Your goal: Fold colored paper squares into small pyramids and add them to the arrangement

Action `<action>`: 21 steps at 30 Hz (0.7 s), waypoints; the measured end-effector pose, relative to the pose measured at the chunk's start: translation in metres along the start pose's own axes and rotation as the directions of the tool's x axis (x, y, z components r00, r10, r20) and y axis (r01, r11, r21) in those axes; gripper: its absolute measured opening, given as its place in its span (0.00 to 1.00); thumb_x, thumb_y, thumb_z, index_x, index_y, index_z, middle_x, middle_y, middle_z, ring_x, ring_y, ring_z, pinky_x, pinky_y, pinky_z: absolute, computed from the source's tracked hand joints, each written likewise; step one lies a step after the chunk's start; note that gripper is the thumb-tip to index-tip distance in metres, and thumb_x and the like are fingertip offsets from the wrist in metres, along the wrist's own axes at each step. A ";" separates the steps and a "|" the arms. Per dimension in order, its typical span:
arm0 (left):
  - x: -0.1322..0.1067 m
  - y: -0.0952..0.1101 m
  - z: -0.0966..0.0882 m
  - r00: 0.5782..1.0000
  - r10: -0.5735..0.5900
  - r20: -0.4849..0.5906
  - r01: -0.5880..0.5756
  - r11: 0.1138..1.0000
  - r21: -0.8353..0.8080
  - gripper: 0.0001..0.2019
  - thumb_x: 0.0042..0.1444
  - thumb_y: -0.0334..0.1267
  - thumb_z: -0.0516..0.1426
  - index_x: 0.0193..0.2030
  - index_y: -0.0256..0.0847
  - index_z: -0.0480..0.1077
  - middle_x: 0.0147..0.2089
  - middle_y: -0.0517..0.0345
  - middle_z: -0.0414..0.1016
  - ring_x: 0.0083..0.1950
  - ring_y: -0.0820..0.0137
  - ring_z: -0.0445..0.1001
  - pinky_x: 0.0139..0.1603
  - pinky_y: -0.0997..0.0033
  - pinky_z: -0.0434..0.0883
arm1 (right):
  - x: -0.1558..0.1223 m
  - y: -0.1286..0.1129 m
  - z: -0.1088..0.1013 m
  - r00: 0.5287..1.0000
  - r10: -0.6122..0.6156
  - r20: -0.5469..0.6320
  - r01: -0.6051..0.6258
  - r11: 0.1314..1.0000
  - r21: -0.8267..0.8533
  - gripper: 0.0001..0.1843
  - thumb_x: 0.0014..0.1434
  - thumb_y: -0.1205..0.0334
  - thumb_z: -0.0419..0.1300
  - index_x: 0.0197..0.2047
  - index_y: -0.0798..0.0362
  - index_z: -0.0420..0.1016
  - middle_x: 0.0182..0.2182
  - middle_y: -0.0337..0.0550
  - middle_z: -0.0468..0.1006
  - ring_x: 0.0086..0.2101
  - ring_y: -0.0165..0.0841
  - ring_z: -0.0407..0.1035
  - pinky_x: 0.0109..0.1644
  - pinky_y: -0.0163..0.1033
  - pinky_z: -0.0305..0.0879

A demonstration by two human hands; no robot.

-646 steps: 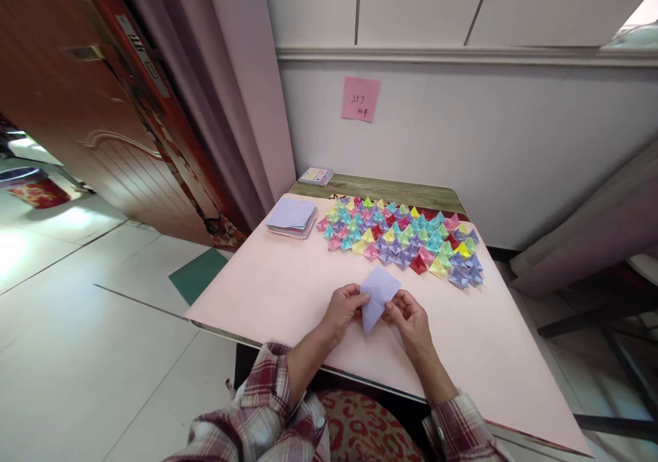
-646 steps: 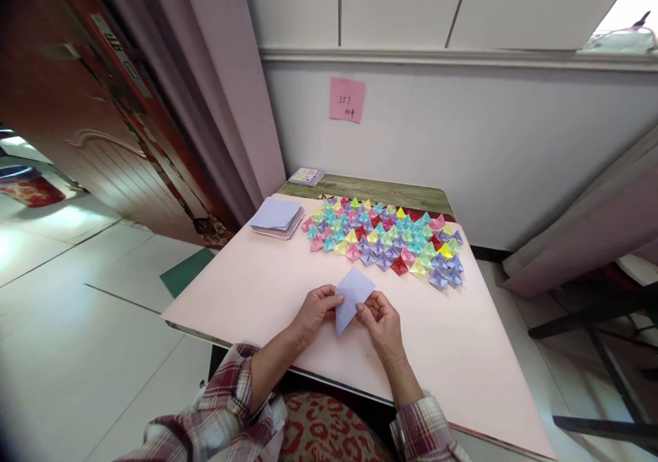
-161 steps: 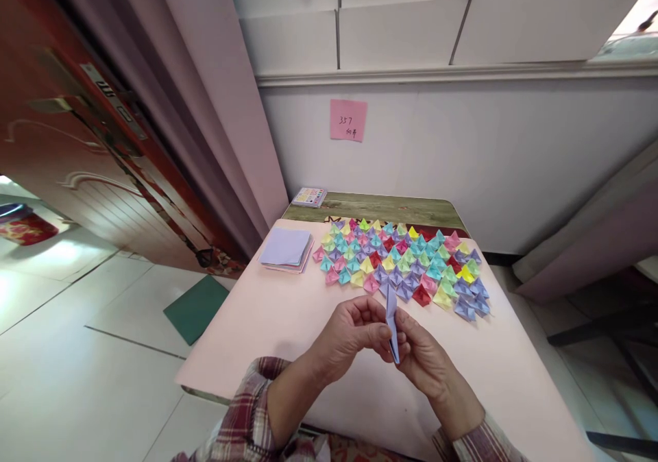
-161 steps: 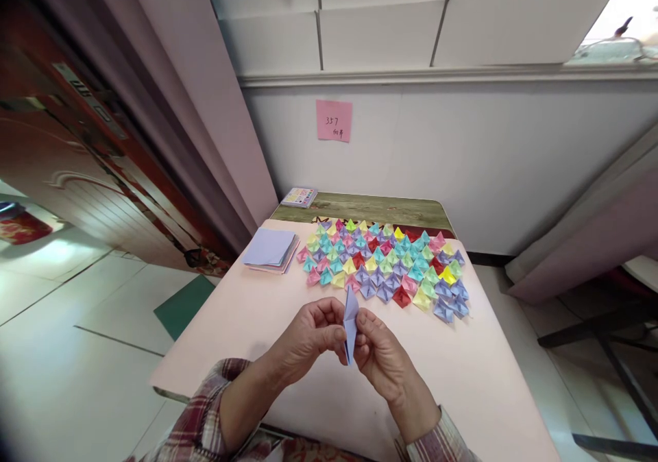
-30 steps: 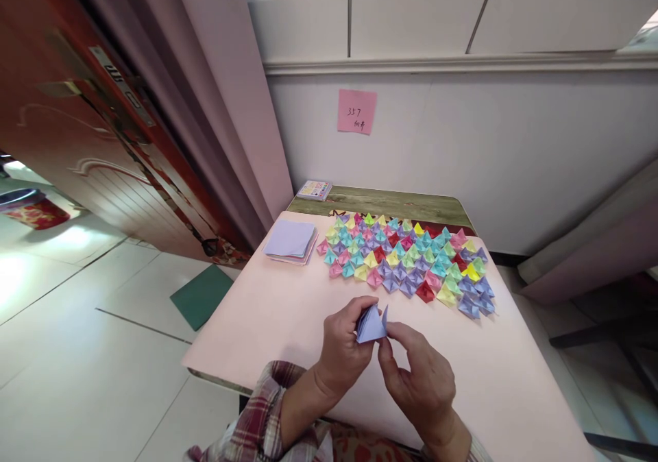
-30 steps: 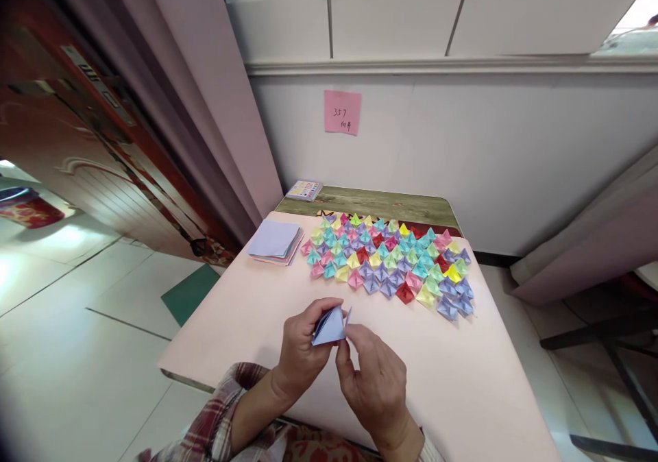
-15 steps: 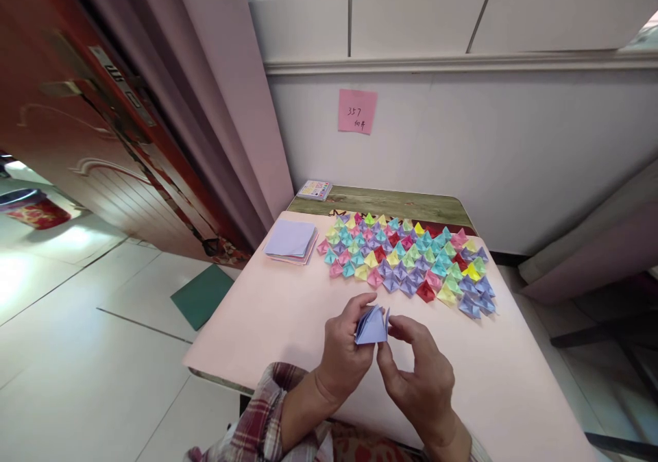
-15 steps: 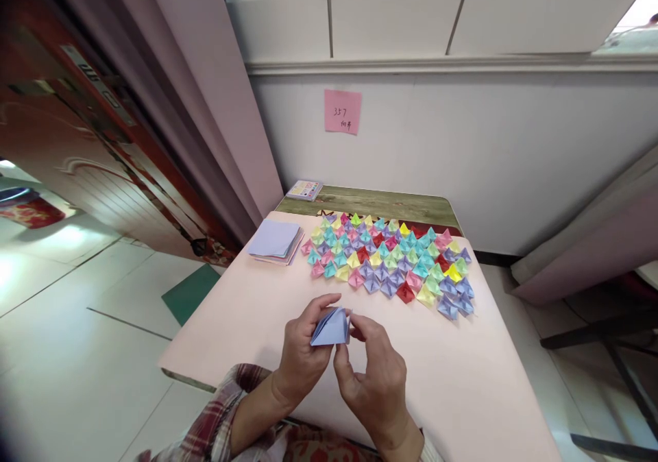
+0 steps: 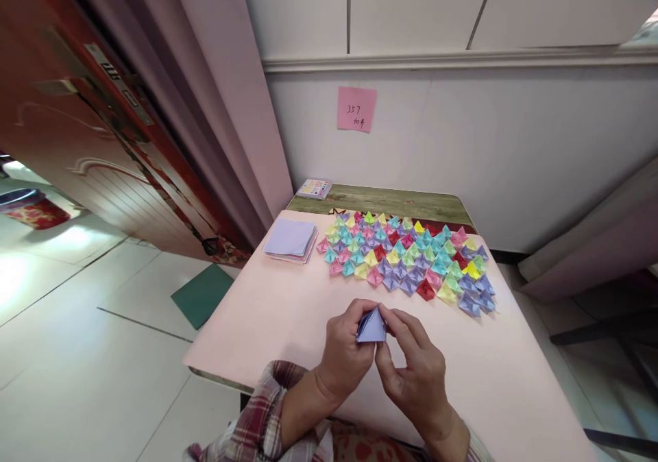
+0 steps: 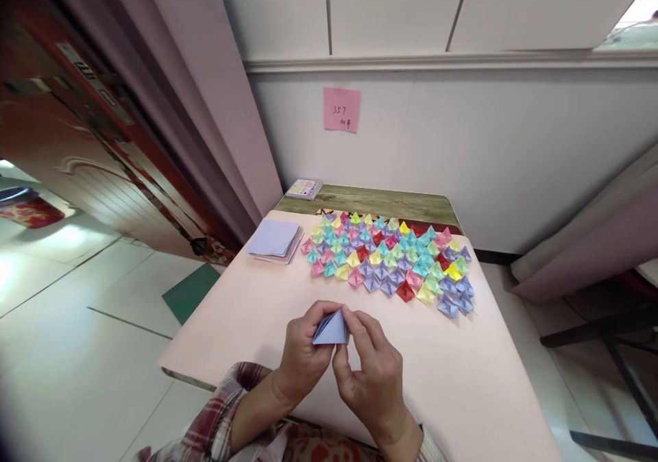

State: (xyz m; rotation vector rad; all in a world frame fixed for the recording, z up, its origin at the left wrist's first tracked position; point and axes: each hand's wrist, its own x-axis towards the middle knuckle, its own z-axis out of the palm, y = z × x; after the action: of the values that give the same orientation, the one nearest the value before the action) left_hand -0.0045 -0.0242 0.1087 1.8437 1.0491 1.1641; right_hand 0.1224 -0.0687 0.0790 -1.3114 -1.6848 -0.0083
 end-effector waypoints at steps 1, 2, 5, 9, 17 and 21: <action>0.000 0.000 0.000 1.000 0.012 0.003 -0.012 1.000 -0.002 0.14 0.49 0.23 0.55 0.42 0.39 0.70 0.33 0.62 0.77 0.31 0.74 0.76 0.34 0.79 0.72 | 0.001 0.000 0.000 1.000 0.008 0.010 -0.008 1.000 -0.003 0.28 0.59 0.70 0.56 0.62 0.51 0.65 0.48 0.50 0.74 0.46 0.38 0.72 0.45 0.42 0.75; 0.001 0.000 -0.001 1.000 0.024 0.004 -0.024 1.000 0.000 0.14 0.49 0.23 0.55 0.42 0.39 0.70 0.33 0.62 0.78 0.31 0.74 0.76 0.34 0.79 0.72 | 0.001 0.001 -0.001 1.000 0.011 0.015 -0.011 1.000 -0.014 0.28 0.58 0.69 0.56 0.62 0.50 0.65 0.48 0.50 0.74 0.46 0.39 0.72 0.45 0.43 0.75; 0.003 -0.002 -0.002 0.996 0.088 0.003 -0.088 0.996 0.028 0.15 0.50 0.23 0.54 0.44 0.38 0.71 0.36 0.60 0.79 0.34 0.73 0.78 0.36 0.78 0.74 | 0.002 0.001 -0.001 1.000 0.003 -0.015 -0.004 0.997 -0.077 0.27 0.58 0.69 0.57 0.61 0.49 0.67 0.47 0.49 0.75 0.45 0.39 0.73 0.44 0.44 0.74; 0.004 -0.010 -0.003 0.968 0.250 -0.023 -0.245 0.960 0.132 0.17 0.54 0.25 0.56 0.51 0.38 0.70 0.42 0.54 0.80 0.41 0.70 0.80 0.42 0.74 0.76 | 0.002 0.001 -0.001 0.997 -0.017 -0.081 0.009 0.995 -0.103 0.27 0.59 0.71 0.57 0.62 0.48 0.68 0.43 0.48 0.75 0.42 0.36 0.73 0.43 0.40 0.74; 0.002 -0.021 -0.006 0.820 0.542 0.181 -0.562 0.706 0.432 0.32 0.58 0.23 0.49 0.70 0.31 0.49 0.51 0.38 0.76 0.51 0.62 0.77 0.48 0.63 0.77 | 0.000 0.001 -0.002 0.988 -0.005 -0.156 0.004 1.000 -0.011 0.26 0.59 0.76 0.57 0.58 0.47 0.72 0.42 0.43 0.78 0.41 0.32 0.75 0.44 0.34 0.73; 0.004 -0.020 -0.005 0.861 0.455 0.228 -0.508 0.790 0.342 0.31 0.61 0.25 0.48 0.71 0.36 0.48 0.51 0.42 0.75 0.52 0.64 0.76 0.49 0.63 0.76 | 0.002 0.002 -0.006 0.980 0.108 -0.165 -0.092 0.991 0.100 0.20 0.59 0.75 0.57 0.49 0.46 0.78 0.40 0.42 0.78 0.38 0.31 0.75 0.39 0.33 0.73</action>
State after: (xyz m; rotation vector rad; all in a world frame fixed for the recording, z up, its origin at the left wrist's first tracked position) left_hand -0.0133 -0.0120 0.0947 2.5865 0.7883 1.1396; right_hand 0.1274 -0.0692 0.0828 -1.2884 -1.4573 0.0157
